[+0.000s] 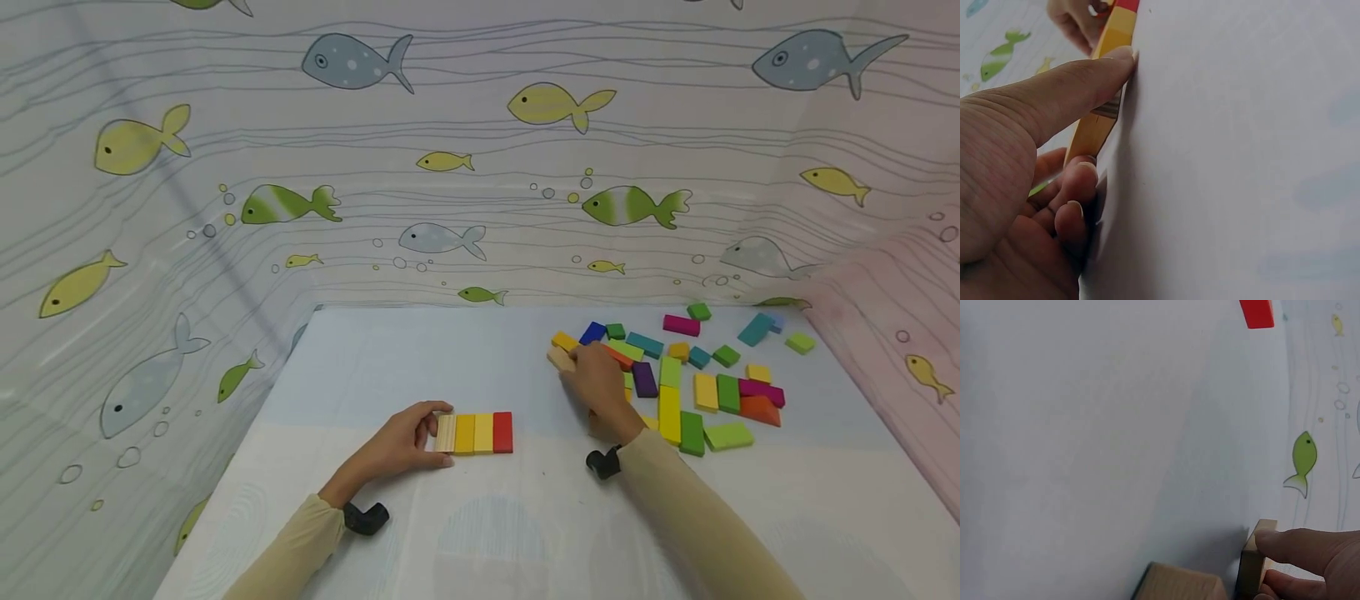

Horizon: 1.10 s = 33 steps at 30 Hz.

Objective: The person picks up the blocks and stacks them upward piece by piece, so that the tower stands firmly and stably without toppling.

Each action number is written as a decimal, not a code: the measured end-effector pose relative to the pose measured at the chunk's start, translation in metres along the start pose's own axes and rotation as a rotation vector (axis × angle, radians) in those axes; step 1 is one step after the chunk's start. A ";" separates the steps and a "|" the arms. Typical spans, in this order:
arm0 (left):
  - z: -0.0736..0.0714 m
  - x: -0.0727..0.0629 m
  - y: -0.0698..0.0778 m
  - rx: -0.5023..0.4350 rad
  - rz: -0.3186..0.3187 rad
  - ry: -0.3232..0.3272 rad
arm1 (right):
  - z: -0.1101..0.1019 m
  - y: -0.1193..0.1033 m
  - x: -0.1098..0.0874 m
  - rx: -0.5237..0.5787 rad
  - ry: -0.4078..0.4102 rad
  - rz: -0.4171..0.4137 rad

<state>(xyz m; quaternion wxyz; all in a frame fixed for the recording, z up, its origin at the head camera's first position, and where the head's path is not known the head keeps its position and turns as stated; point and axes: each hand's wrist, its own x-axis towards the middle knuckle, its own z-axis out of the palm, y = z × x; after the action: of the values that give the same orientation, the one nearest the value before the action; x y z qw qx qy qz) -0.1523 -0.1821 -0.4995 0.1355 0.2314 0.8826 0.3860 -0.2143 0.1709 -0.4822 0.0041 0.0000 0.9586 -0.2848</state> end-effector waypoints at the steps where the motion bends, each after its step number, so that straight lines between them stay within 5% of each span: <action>1: 0.000 0.000 0.000 0.000 0.001 -0.001 | 0.000 -0.001 0.000 -0.006 -0.005 0.011; 5: -0.001 -0.001 0.000 0.011 0.003 0.005 | -0.002 -0.002 -0.001 -0.017 -0.017 0.026; 14: 0.001 -0.001 -0.005 0.009 0.004 0.009 | 0.000 -0.006 -0.005 0.105 -0.047 -0.107; 22: 0.002 -0.001 -0.005 -0.003 0.010 0.022 | 0.018 -0.038 -0.009 0.095 -0.113 -0.271; 33: 0.000 -0.001 -0.004 -0.021 0.000 0.013 | 0.045 -0.093 -0.019 0.070 -0.258 -0.348</action>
<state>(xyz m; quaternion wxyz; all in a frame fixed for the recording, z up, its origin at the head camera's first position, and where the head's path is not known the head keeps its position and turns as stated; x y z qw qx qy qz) -0.1530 -0.1845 -0.5022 0.1322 0.2276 0.8793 0.3970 -0.1953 0.0678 -0.4691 0.0774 -0.2015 0.9252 -0.3121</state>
